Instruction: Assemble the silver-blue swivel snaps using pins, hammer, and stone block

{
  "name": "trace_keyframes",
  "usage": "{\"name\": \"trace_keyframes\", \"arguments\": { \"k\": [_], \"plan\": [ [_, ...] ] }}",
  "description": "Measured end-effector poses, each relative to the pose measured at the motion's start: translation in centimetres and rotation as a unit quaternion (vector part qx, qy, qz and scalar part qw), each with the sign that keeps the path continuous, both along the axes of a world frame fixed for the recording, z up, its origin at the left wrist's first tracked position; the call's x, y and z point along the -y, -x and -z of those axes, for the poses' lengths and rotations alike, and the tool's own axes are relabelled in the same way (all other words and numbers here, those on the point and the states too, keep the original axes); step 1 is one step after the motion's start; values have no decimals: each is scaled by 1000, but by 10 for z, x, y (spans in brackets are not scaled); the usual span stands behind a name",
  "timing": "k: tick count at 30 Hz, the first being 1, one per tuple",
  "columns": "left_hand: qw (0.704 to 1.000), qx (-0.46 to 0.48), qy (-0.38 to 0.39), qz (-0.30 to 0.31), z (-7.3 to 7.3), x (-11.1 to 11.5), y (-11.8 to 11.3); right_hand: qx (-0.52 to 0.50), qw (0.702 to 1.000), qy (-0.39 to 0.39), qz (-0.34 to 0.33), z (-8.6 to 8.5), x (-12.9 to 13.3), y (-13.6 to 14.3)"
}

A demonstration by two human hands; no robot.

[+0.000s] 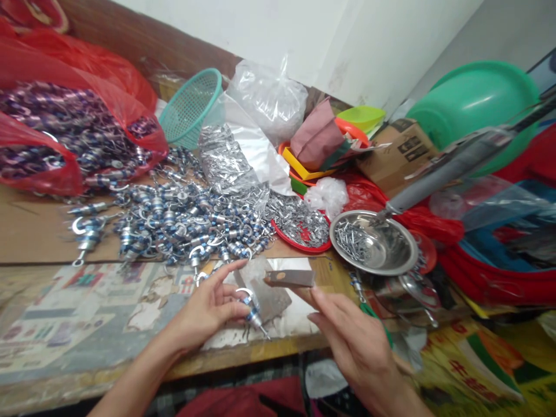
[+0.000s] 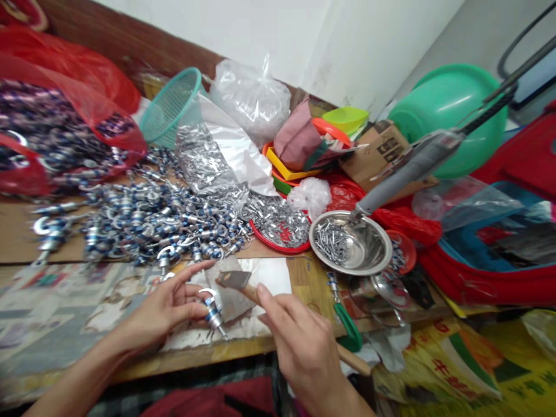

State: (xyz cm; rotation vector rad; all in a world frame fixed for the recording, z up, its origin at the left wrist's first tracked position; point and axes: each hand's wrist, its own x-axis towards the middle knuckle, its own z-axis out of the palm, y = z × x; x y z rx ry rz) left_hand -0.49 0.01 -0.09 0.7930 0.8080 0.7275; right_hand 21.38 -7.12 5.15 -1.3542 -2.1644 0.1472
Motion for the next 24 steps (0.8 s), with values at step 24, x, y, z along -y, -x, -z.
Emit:
{"name": "trace_keyframes", "arguments": {
  "k": [24],
  "plan": [
    [935, -248, -251, -42, -11, 0, 1, 20, 984, 113, 136, 55, -112, -31]
  ]
}}
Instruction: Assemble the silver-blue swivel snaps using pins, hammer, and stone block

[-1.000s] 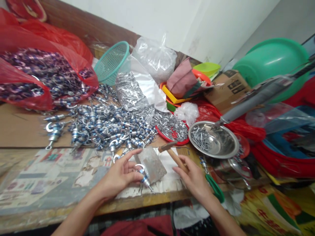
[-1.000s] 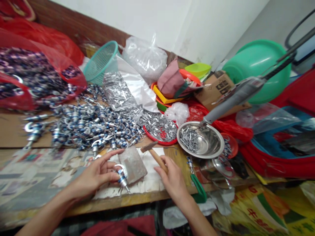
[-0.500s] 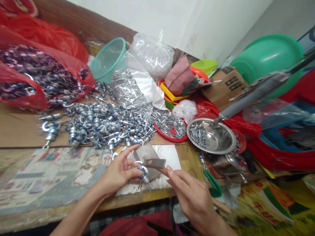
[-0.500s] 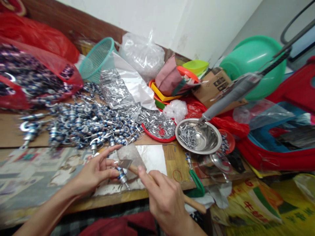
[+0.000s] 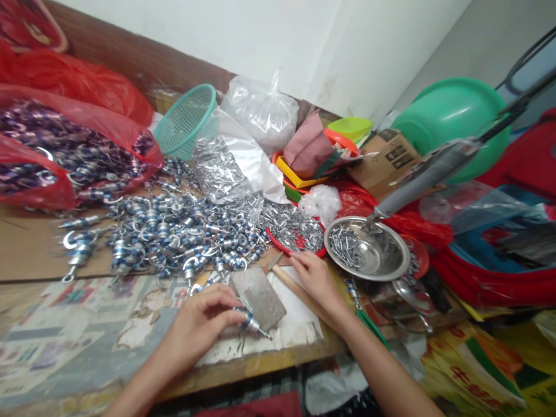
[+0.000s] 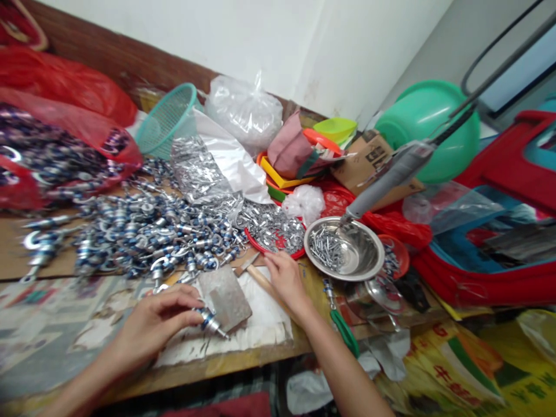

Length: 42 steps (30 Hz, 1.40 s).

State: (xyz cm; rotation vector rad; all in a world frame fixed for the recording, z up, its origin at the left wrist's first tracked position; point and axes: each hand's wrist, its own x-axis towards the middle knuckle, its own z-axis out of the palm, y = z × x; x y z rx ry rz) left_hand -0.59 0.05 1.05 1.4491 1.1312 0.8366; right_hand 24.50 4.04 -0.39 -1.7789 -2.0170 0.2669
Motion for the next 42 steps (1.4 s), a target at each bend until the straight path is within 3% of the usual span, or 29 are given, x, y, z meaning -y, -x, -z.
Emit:
{"name": "trace_keyframes", "arguments": {
  "k": [3, 7, 12, 20, 29, 37, 42],
  "plan": [
    [999, -21, -35, 3, 0, -1, -2, 32, 999, -35, 23, -9, -53, -1],
    [997, -53, -50, 10, -1, 0, -5, 73, 996, -34, -29, -14, -118, 17],
    [995, -83, -53, 15, 1, 0, -6, 102, 993, -28, -55, -9, -150, 46],
    [996, -70, -46, 15, 1, -2, -11, 138, 990, -5, -37, -2, -134, 22],
    [995, -68, -66, -6, -3, -1, -8, 141, 990, -26, 19, 5, -91, -16],
    [995, -49, -82, 28, -2, 0, -6, 191, 976, -27, 104, -16, -66, -23],
    [994, -51, -90, 34, 0, 1, -4, 230, 954, -7, 190, -47, -52, -43]
  ]
}}
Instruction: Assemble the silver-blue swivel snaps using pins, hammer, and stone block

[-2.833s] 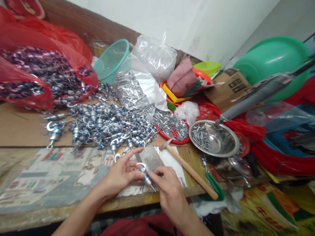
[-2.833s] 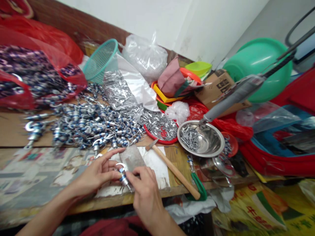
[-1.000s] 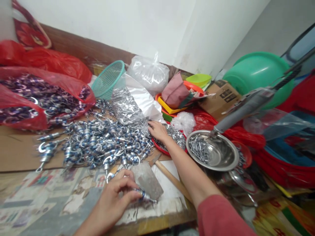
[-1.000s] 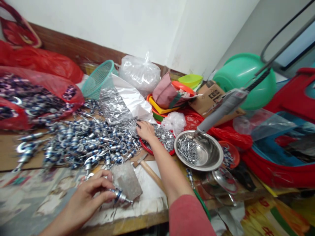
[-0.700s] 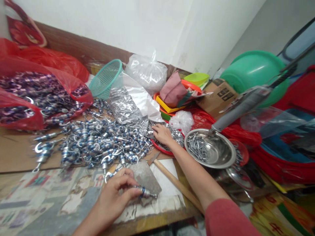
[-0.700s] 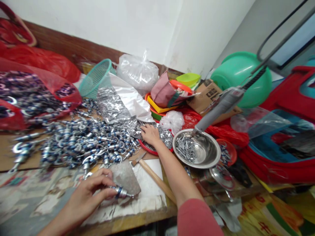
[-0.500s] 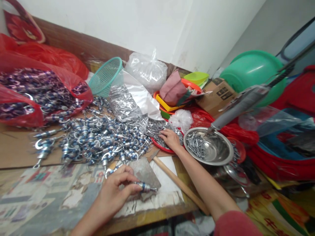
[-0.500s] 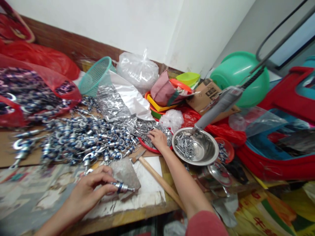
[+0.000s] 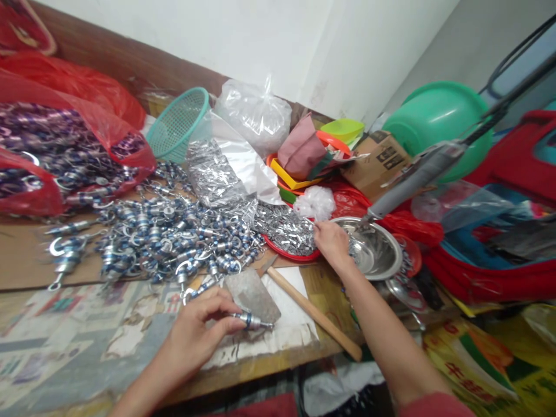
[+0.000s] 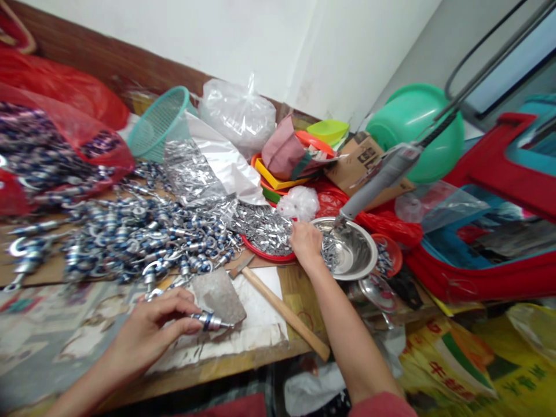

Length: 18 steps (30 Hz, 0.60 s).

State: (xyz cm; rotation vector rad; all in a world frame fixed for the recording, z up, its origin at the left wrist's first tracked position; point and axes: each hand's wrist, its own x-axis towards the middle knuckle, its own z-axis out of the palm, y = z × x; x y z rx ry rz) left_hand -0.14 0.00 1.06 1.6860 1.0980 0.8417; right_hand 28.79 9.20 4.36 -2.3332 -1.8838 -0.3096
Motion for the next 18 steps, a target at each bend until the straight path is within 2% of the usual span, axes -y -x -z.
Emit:
{"name": "trace_keyframes", "arguments": {
  "k": [3, 5, 7, 10, 14, 18],
  "plan": [
    [1000, 6, 2, 11, 0, -1, 2, 13, 999, 12, 50, -17, 11, -15],
    [1000, 7, 5, 12, -1, -1, 2, 9, 999, 26, 33, -18, 11, -17],
    [1000, 6, 7, 9, -2, -1, 3, -8, 999, 39, -22, -10, 1, -9],
    [1000, 2, 11, 3, -3, 0, 2, -48, 992, 58, -99, 13, -32, 14],
    [1000, 5, 10, 3, -1, 1, 1, -85, 984, 64, -145, 38, -77, 43],
    [1000, -2, 14, 9, 1, 0, 2, -110, 976, 72, -171, 47, -100, 57]
  ]
}}
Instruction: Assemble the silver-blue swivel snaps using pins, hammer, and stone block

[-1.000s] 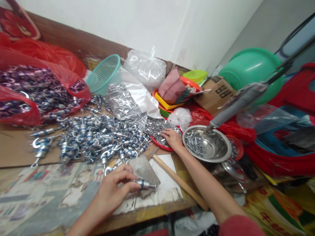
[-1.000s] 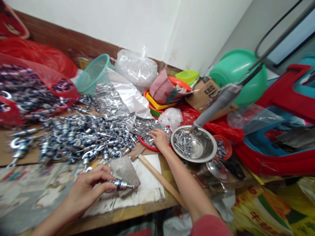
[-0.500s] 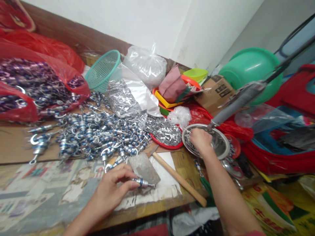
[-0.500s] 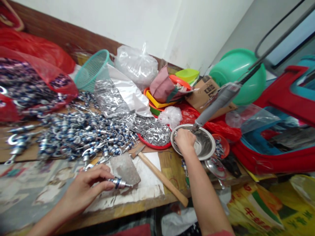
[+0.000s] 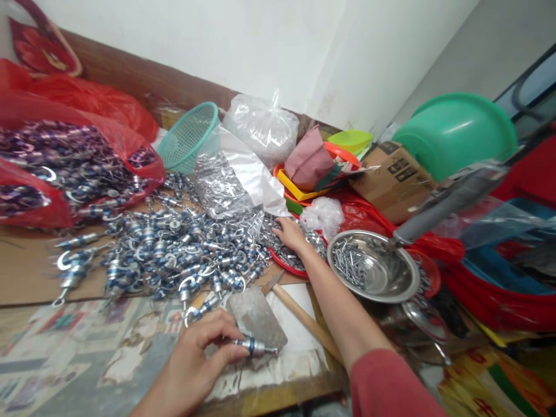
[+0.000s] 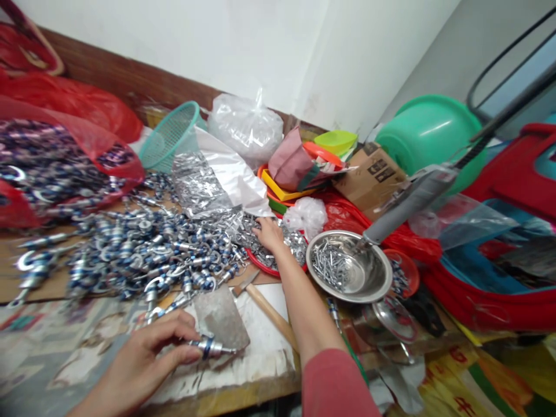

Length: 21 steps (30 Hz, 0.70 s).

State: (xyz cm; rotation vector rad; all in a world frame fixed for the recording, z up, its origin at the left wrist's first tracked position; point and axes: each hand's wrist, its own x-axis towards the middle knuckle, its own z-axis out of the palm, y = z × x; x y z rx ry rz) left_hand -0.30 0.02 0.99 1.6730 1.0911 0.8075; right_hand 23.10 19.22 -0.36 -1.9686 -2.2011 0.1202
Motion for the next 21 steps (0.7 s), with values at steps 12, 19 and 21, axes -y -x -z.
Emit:
{"name": "trace_keyframes", "arguments": {
  "k": [12, 19, 21],
  "plan": [
    [1000, -15, 3, 15, 0, -3, 1, -9, 999, 50, -19, -22, 21, -36],
    [1000, -19, -6, 14, -3, -4, 0, 2, 999, 17, -43, -14, 15, 23],
    [1000, -25, -3, 11, -3, -4, -1, 17, 998, 29, -47, -14, 12, 33]
  ]
}}
